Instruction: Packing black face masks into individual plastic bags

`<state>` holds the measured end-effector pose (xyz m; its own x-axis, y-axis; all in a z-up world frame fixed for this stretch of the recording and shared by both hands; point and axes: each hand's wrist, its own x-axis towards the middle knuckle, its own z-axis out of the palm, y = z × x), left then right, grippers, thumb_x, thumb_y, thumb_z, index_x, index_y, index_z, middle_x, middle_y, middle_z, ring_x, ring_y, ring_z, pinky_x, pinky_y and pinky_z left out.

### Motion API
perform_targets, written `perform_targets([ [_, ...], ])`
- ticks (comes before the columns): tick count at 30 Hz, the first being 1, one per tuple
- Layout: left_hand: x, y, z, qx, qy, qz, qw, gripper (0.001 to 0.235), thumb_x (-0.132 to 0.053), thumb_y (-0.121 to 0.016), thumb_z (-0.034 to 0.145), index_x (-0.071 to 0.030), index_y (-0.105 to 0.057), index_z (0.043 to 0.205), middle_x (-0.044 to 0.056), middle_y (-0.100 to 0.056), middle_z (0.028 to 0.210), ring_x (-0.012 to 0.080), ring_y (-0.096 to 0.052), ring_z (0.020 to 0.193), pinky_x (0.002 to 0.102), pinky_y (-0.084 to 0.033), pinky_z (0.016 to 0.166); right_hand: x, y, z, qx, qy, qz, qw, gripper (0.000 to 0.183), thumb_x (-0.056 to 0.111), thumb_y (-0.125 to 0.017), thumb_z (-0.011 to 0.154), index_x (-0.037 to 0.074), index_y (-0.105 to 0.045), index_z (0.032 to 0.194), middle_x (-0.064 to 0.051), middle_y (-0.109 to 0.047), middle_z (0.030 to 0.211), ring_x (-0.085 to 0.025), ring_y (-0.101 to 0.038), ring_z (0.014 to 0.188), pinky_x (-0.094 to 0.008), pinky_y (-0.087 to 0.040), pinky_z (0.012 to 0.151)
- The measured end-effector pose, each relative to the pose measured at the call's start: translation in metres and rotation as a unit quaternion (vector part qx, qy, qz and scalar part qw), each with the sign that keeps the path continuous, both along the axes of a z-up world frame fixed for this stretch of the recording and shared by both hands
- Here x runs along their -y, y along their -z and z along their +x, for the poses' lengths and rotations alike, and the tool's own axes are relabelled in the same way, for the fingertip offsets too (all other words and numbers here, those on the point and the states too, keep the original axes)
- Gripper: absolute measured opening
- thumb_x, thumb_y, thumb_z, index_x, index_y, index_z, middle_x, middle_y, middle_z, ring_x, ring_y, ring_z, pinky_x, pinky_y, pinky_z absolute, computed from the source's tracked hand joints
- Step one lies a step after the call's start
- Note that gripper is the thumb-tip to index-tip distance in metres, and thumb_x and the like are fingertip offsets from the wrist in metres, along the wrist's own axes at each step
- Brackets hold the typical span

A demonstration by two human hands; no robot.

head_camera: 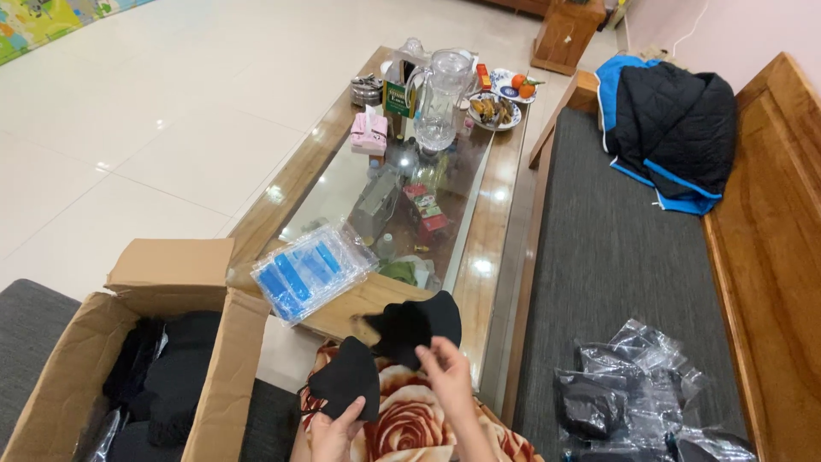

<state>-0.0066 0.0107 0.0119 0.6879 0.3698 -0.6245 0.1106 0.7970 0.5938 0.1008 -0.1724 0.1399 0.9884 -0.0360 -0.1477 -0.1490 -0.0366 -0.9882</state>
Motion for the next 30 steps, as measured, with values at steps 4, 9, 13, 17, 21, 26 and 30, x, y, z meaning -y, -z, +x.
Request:
perform_targets([
  [4, 0.003, -0.012, -0.002, 0.004, 0.004, 0.020, 1.000, 0.004, 0.018, -0.071, 0.088, 0.018, -0.070, 0.084, 0.026, -0.074, 0.085, 0.0355, -0.073, 0.073, 0.042, -0.061, 0.068, 0.016, 0.027, 0.028, -0.078, 0.070, 0.048, 0.993, 0.041, 0.008, -0.075, 0.089, -0.004, -0.065, 0.127, -0.010, -0.067, 0.078, -0.014, -0.056, 0.060, -0.024, -0.036, 0.048],
  [9, 0.003, -0.010, -0.001, 0.013, 0.010, 0.001, 1.000, 0.015, 0.019, -0.070, 0.087, 0.020, -0.071, 0.102, 0.028, -0.075, 0.095, 0.0370, -0.072, 0.078, 0.042, -0.059, 0.069, 0.024, 0.033, 0.035, -0.068, 0.087, 0.013, 0.994, 0.047, 0.005, -0.071, 0.091, -0.005, -0.061, 0.135, -0.009, -0.064, 0.075, -0.016, -0.055, 0.061, -0.027, -0.046, 0.060],
  [13, 0.005, -0.015, -0.001, 0.010, 0.010, -0.005, 1.000, 0.020, 0.020, -0.068, 0.088, 0.022, -0.068, 0.108, 0.031, -0.074, 0.099, 0.0386, -0.071, 0.082, 0.044, -0.059, 0.073, 0.026, 0.026, 0.035, -0.080, 0.096, -0.029, 0.992, 0.047, 0.006, -0.070, 0.091, 0.001, -0.063, 0.137, -0.005, -0.062, 0.069, -0.014, -0.051, 0.058, -0.026, -0.043, 0.057],
  [17, 0.006, 0.006, 0.001, 0.015, 0.021, -0.005, 1.000, 0.022, 0.022, -0.067, 0.087, 0.024, -0.067, 0.108, 0.036, -0.074, 0.099, 0.0429, -0.071, 0.080, 0.050, -0.060, 0.073, 0.026, 0.028, 0.037, -0.075, 0.099, -0.056, 0.991, 0.050, 0.007, -0.069, 0.092, 0.005, -0.061, 0.141, -0.004, -0.062, 0.067, -0.013, -0.050, 0.055, -0.026, -0.042, 0.054],
  [21, 0.007, 0.012, 0.006, 0.025, 0.018, -0.022, 0.999, 0.025, 0.023, -0.067, 0.086, 0.025, -0.067, 0.111, 0.034, -0.073, 0.105, 0.0436, -0.071, 0.087, 0.048, -0.058, 0.074, 0.023, 0.017, 0.034, -0.063, 0.089, -0.146, 0.983, 0.052, 0.014, -0.068, 0.092, 0.009, -0.060, 0.143, -0.002, -0.061, 0.066, -0.013, -0.054, 0.060, -0.026, -0.046, 0.062],
  [26, 0.007, 0.010, 0.013, 0.001, 0.023, -0.026, 0.999, 0.018, 0.022, -0.072, 0.085, 0.026, -0.069, 0.102, 0.033, -0.074, 0.098, 0.0422, -0.071, 0.082, 0.048, -0.057, 0.069, 0.020, 0.008, 0.036, -0.073, 0.072, -0.201, 0.974, 0.055, 0.017, -0.065, 0.092, 0.011, -0.057, 0.146, -0.002, -0.058, 0.064, -0.014, -0.054, 0.060, -0.027, -0.046, 0.062],
  [30, 0.010, 0.012, 0.019, 0.026, -0.002, -0.042, 0.999, 0.017, 0.026, -0.067, 0.085, 0.029, -0.064, 0.101, 0.038, -0.071, 0.098, 0.0487, -0.070, 0.084, 0.057, -0.059, 0.074, 0.018, 0.005, 0.036, -0.067, 0.059, -0.228, 0.970, 0.056, 0.015, -0.062, 0.091, 0.012, -0.054, 0.146, -0.002, -0.055, 0.061, -0.015, -0.051, 0.057, -0.029, -0.044, 0.060],
])
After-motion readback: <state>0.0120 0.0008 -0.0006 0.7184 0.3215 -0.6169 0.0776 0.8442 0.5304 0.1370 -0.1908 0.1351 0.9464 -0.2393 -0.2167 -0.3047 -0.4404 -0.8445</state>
